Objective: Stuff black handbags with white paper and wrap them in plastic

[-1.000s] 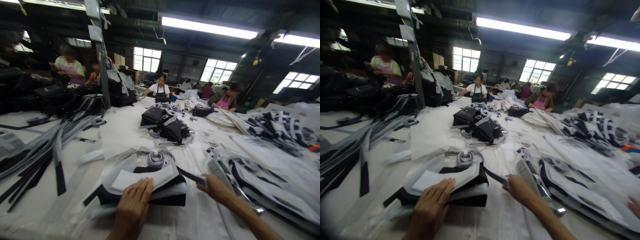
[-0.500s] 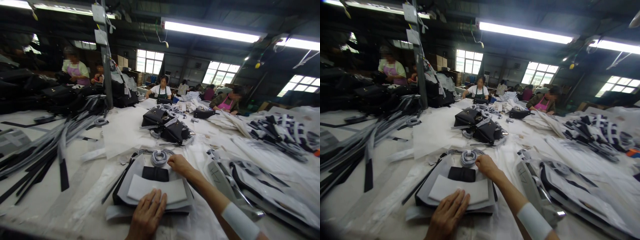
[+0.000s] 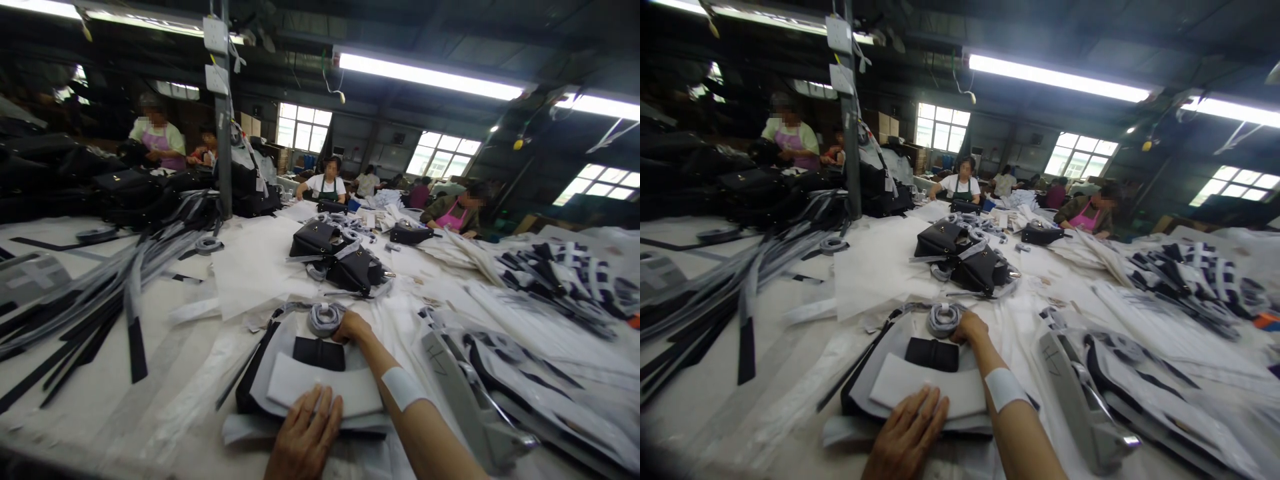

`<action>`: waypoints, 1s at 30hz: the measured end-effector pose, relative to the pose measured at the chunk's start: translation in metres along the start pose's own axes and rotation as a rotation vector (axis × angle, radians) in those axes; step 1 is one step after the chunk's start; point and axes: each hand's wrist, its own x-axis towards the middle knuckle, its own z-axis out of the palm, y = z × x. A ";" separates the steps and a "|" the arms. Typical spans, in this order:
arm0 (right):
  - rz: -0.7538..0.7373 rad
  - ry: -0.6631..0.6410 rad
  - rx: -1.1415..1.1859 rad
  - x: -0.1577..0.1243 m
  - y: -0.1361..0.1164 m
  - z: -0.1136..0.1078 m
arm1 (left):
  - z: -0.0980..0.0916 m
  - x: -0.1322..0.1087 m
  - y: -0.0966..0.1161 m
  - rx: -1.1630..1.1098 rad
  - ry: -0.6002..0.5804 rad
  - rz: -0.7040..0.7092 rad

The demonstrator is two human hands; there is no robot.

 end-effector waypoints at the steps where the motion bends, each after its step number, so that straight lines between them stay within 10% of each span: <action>1: 0.029 -0.047 0.003 0.000 0.000 0.001 | 0.000 0.000 0.000 0.000 0.011 -0.010; 12: -0.021 -0.097 0.412 -0.026 0.020 -0.009 | 0.006 -0.007 0.000 -0.048 -0.012 -0.039; 20: -0.206 -0.064 0.708 -0.044 0.014 -0.022 | -0.024 0.008 -0.006 -0.131 -0.192 -0.038; 30: -0.539 0.071 0.538 -0.137 0.027 -0.038 | -0.024 0.010 -0.001 -0.220 -0.268 -0.100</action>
